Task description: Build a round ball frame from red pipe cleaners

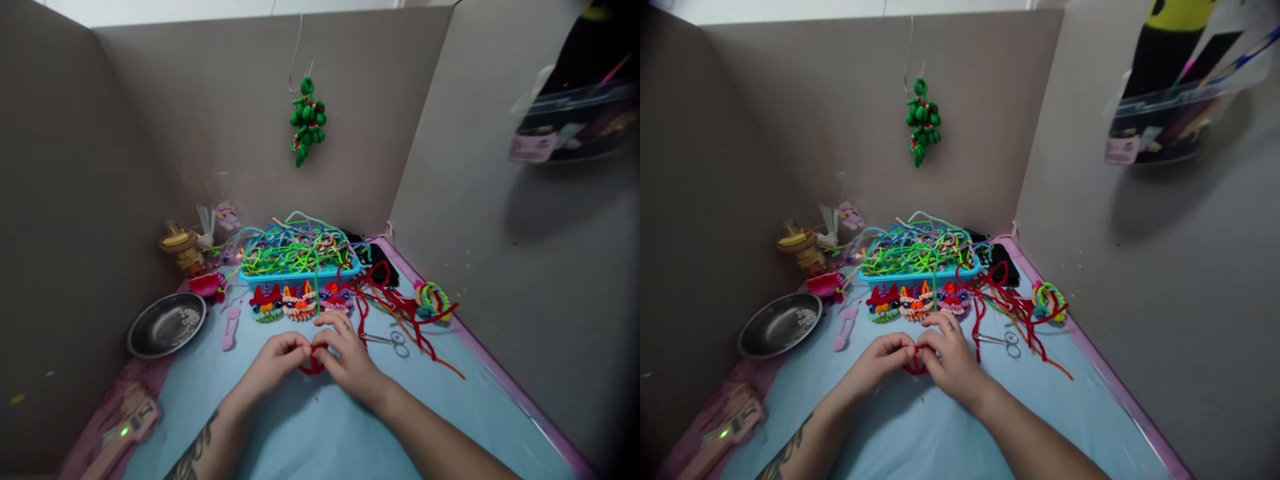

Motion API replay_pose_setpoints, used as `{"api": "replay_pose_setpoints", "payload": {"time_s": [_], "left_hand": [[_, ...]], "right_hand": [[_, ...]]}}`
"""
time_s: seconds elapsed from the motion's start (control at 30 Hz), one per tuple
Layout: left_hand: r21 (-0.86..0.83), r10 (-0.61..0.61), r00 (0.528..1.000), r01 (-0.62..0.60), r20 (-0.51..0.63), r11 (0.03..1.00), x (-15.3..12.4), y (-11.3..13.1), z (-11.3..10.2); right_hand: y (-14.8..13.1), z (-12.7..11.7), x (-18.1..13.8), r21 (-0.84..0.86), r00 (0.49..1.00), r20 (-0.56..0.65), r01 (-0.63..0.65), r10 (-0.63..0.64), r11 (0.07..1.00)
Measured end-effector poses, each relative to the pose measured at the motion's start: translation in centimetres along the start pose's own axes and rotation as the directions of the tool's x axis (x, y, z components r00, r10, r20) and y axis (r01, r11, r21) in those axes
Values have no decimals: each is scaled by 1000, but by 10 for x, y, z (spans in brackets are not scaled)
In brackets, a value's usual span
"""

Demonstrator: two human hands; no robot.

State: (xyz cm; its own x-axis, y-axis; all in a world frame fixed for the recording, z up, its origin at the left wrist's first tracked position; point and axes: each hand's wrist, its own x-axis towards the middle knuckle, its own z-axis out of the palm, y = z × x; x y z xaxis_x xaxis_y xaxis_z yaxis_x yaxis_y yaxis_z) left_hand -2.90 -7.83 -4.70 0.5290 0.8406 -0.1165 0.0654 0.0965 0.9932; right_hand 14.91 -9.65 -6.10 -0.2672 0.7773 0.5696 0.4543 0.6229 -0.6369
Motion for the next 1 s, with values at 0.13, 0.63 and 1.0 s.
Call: {"api": "replay_pose_setpoints", "payload": {"time_s": [0.13, 0.63, 1.0], "left_hand": [[274, 99, 994, -85, -40, 958, -2, 5, 2], [601, 346, 932, -215, -110, 770, -5, 9, 9], [370, 175, 974, -111, -144, 922, -4, 10, 12]], "right_hand": [[-3, 0, 3, 102, 994, -8, -109, 110, 989], [1, 1, 3, 244, 938, 43, -343, 344, 907], [-2, 0, -1, -198, 988, -132, 52, -79, 979]]}}
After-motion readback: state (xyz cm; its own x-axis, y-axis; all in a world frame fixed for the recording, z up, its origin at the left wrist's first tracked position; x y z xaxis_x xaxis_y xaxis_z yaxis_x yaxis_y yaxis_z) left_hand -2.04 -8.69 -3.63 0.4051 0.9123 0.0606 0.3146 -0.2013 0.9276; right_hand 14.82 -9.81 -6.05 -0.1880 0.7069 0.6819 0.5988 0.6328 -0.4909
